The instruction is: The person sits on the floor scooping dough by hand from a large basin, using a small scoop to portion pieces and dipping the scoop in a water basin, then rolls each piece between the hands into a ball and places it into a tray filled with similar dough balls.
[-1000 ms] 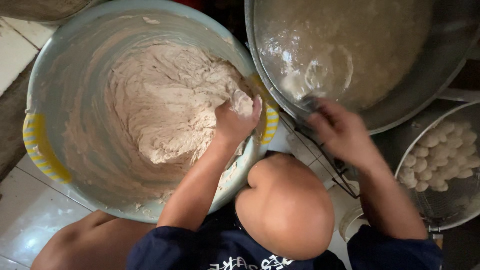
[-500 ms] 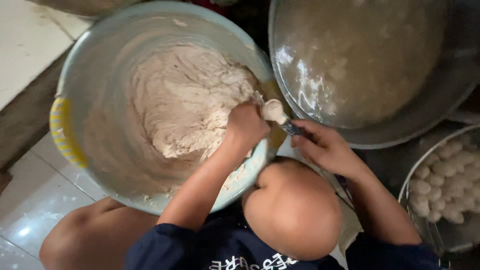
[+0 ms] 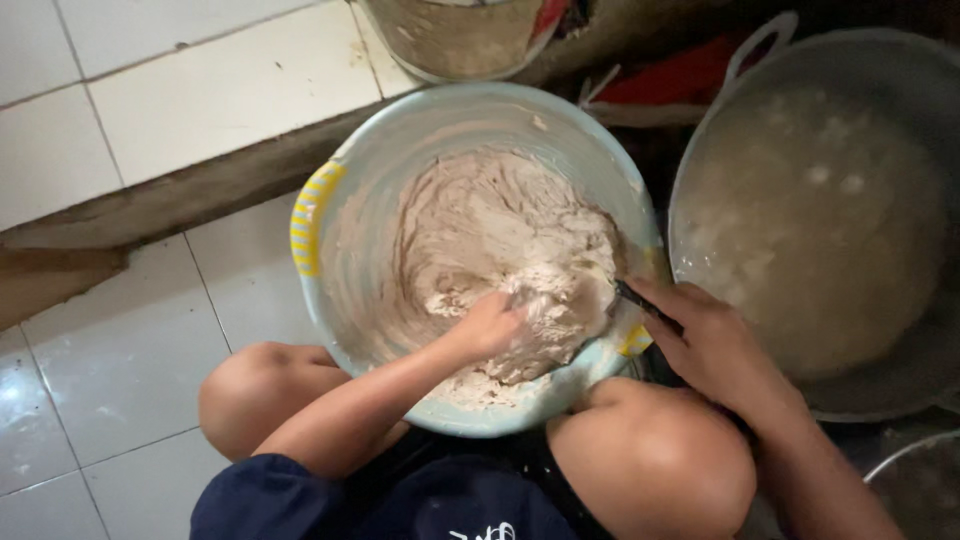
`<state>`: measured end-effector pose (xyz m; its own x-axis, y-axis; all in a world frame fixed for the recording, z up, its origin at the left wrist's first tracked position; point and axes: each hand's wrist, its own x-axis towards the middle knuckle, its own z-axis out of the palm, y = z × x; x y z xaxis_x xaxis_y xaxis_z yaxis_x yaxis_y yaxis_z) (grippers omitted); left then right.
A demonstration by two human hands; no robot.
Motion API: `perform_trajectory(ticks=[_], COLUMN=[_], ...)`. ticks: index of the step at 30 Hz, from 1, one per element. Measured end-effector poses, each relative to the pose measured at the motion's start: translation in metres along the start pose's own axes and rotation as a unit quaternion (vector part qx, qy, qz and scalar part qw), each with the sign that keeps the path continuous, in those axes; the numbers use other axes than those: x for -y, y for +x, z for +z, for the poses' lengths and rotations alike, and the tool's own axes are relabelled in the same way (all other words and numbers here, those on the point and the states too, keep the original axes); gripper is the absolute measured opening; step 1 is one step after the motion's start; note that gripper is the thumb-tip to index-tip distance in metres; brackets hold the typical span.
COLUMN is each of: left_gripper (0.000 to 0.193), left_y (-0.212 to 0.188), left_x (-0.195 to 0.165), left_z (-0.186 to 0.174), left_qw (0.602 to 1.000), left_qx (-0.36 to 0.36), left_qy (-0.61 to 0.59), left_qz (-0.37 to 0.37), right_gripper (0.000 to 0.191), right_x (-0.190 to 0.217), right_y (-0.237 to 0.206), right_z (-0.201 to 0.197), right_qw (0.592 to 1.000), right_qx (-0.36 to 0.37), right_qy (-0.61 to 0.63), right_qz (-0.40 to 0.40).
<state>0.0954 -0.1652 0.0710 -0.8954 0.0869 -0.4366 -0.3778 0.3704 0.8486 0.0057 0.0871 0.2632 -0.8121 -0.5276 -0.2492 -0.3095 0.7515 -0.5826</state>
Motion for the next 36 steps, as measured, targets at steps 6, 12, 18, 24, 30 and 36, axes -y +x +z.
perform_trajectory(ticks=[6,12,18,24,30,36], left_gripper=[0.039,0.05,0.063,0.056,0.053,0.05], left_y=[-0.065,-0.102,-0.121,-0.139,-0.152,-0.145], left_x=[-0.019,-0.031,-0.029,-0.035,-0.048,-0.058], left_z=[-0.059,-0.083,-0.1,-0.125,-0.132,-0.123], left_qw=[0.992,0.976,0.946,0.94,0.941,0.939], left_qx=[0.041,0.084,0.137,0.11,0.094,0.106], left_qy=[0.117,0.195,0.295,0.321,0.317,0.323], left_qz=[0.029,0.043,0.017,0.047,0.073,0.045], right_gripper=[0.054,0.05,0.045,0.04,0.035,0.03], right_x=[0.143,0.32,0.396,0.407,0.448,0.424], right_y=[0.026,0.026,0.008,0.022,0.029,0.021], right_z=[0.0,0.026,0.054,0.082,0.086,0.069], right_qw=[0.985,0.932,0.871,0.88,0.876,0.866], right_qx=[0.079,0.066,-0.089,-0.107,-0.088,-0.073], right_qy=[-0.102,-0.072,-0.163,-0.196,-0.214,-0.239], right_qz=[-0.115,-0.35,-0.454,-0.419,-0.424,-0.433])
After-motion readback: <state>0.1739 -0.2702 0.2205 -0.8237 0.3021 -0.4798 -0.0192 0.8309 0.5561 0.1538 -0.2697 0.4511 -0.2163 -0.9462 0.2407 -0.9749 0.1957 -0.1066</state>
